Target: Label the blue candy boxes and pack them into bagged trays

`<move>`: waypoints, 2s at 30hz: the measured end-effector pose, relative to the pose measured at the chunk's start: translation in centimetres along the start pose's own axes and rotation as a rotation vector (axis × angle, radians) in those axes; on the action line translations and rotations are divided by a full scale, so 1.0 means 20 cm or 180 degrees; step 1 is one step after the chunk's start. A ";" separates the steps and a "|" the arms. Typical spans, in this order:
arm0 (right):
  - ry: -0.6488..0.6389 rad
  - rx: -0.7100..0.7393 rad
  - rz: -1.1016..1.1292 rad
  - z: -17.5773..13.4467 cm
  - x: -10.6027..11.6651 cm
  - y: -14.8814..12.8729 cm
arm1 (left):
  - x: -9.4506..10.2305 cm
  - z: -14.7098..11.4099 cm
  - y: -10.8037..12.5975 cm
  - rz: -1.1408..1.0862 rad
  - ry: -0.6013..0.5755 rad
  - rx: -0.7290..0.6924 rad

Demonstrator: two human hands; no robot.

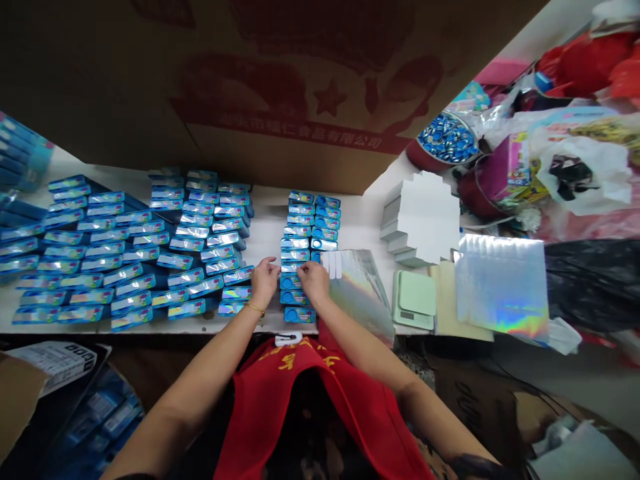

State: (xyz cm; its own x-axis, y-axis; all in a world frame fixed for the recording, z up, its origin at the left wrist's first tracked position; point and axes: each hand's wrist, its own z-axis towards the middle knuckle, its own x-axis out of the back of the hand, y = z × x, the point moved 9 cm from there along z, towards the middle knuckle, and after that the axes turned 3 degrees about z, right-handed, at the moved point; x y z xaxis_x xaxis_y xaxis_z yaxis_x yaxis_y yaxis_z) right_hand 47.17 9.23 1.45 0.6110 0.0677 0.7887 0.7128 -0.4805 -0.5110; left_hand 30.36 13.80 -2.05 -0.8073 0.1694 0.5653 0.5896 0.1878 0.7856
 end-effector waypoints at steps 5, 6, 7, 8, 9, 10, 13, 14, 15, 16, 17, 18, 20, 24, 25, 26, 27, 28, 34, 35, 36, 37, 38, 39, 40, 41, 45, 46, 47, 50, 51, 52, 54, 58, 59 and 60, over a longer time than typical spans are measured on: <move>-0.0260 0.0733 -0.1070 -0.06 0.01 -0.08 | -0.04 0.01 -0.01 -0.0005 0.0018 -0.0012; -0.0358 0.0988 -0.1233 -0.08 -0.01 -0.10 | -0.04 0.01 -0.01 -0.0016 0.0003 0.0001; -0.0450 0.1202 -0.1376 -0.10 -0.03 -0.11 | -0.05 0.02 -0.02 -0.0012 -0.0021 0.0021; -0.0529 0.1342 -0.1488 -0.11 -0.04 -0.12 | -0.05 0.01 -0.03 0.0001 -0.0038 0.0056; -0.0594 0.1412 -0.1542 -0.12 -0.05 -0.11 | -0.04 0.01 -0.03 0.0025 -0.0022 0.0081; -0.0648 0.1431 -0.1516 -0.12 -0.05 -0.09 | -0.02 0.00 -0.01 0.0062 0.0060 0.0075; -0.0546 0.1301 -0.0980 -0.10 0.06 0.02 | 0.07 -0.04 0.14 0.0234 0.0505 -0.0305; -0.0331 0.1203 -0.0733 -0.07 0.14 0.08 | 0.08 -0.06 0.23 0.0319 0.0567 -0.0566; -0.0045 0.1105 -0.0519 -0.04 0.23 0.15 | 0.06 -0.08 0.33 0.0415 0.0522 -0.0857; 0.0260 0.1033 -0.0366 0.00 0.33 0.22 | 0.01 -0.10 0.42 0.0524 0.0384 -0.1129; 0.0508 0.1021 -0.0288 0.03 0.42 0.28 | -0.06 -0.11 0.51 0.0656 0.0195 -0.1357; 0.0655 0.1059 -0.0286 0.07 0.48 0.33 | -0.13 -0.12 0.58 0.0824 0.0012 -0.1517; 0.0587 0.1224 -0.0457 0.15 0.52 0.38 | -0.29 -0.12 0.67 0.1233 -0.0258 -0.1619; -0.0013 0.1407 -0.0954 0.25 0.40 0.42 | -0.51 -0.07 0.71 0.1811 -0.0492 -0.1504; -0.0052 0.1449 -0.1013 0.24 0.38 0.43 | -0.54 -0.07 0.72 0.1832 -0.0501 -0.1498; -0.0041 0.1510 -0.1046 0.23 0.36 0.43 | -0.55 -0.07 0.72 0.1822 -0.0492 -0.1488; -0.0009 0.1595 -0.1053 0.21 0.35 0.43 | -0.55 -0.07 0.72 0.1803 -0.0473 -0.1457; 0.0016 0.1697 -0.1035 0.19 0.35 0.44 | -0.55 -0.07 0.73 0.1787 -0.0455 -0.1405; 0.0518 0.2033 -0.0256 0.12 0.51 0.46 | -0.51 -0.12 0.77 0.1539 -0.0336 -0.1312; 0.0608 0.2098 -0.0146 0.12 0.55 0.45 | -0.51 -0.13 0.79 0.1437 -0.0320 -0.1385; 0.0650 0.2169 -0.0077 0.12 0.59 0.44 | -0.51 -0.13 0.80 0.1336 -0.0302 -0.1453; 0.0643 0.2239 -0.0044 0.13 0.61 0.44 | -0.51 -0.14 0.80 0.1242 -0.0277 -0.1501; 0.0597 0.2304 -0.0038 0.14 0.62 0.44 | -0.51 -0.15 0.81 0.1159 -0.0251 -0.1520; 0.0540 0.2358 -0.0061 0.14 0.63 0.43 | -0.51 -0.15 0.81 0.1087 -0.0226 -0.1515; 0.0486 0.2409 -0.0115 0.14 0.63 0.44 | -0.51 -0.15 0.81 0.1026 -0.0205 -0.1497; 0.0438 0.2462 -0.0198 0.14 0.63 0.44 | -0.51 -0.14 0.80 0.0977 -0.0194 -0.1472; 0.0364 0.2643 -0.0457 0.07 0.60 0.45 | -0.52 -0.14 0.80 0.0869 -0.0215 -0.1393; 0.0408 0.2646 -0.0395 0.05 0.61 0.45 | -0.52 -0.13 0.80 0.0856 -0.0226 -0.1388; 0.0480 0.2626 -0.0288 0.04 0.63 0.45 | -0.52 -0.13 0.80 0.0845 -0.0232 -0.1388; 0.0673 0.2570 0.0056 0.00 0.68 0.45 | -0.53 -0.12 0.78 0.0825 -0.0217 -0.1379; 0.0673 0.2583 0.0128 -0.01 0.68 0.45 | -0.53 -0.12 0.78 0.0818 -0.0209 -0.1373; 0.0663 0.2600 0.0173 -0.01 0.69 0.44 | -0.53 -0.12 0.77 0.0808 -0.0203 -0.1371; 0.0724 0.2545 0.0184 -0.01 0.71 0.44 | -0.53 -0.11 0.77 0.0779 -0.0217 -0.1385; 0.0790 0.2371 -0.0221 0.04 0.66 0.45 | -0.53 -0.12 0.77 0.0721 -0.0227 -0.1370; 0.0713 0.2397 -0.0352 0.05 0.63 0.44 | -0.53 -0.12 0.77 0.0719 -0.0209 -0.1352; 0.0643 0.2427 -0.0450 0.05 0.59 0.45 | -0.52 -0.12 0.78 0.0725 -0.0189 -0.1336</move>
State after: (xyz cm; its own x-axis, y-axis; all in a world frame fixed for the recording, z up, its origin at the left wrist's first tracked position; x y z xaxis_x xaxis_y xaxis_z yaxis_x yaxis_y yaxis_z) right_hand 61.10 6.67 5.85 0.4752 -0.1114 0.8728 0.8624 0.2558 -0.4368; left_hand 47.87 12.54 4.87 -0.6486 0.2181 0.7292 0.6797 -0.2652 0.6839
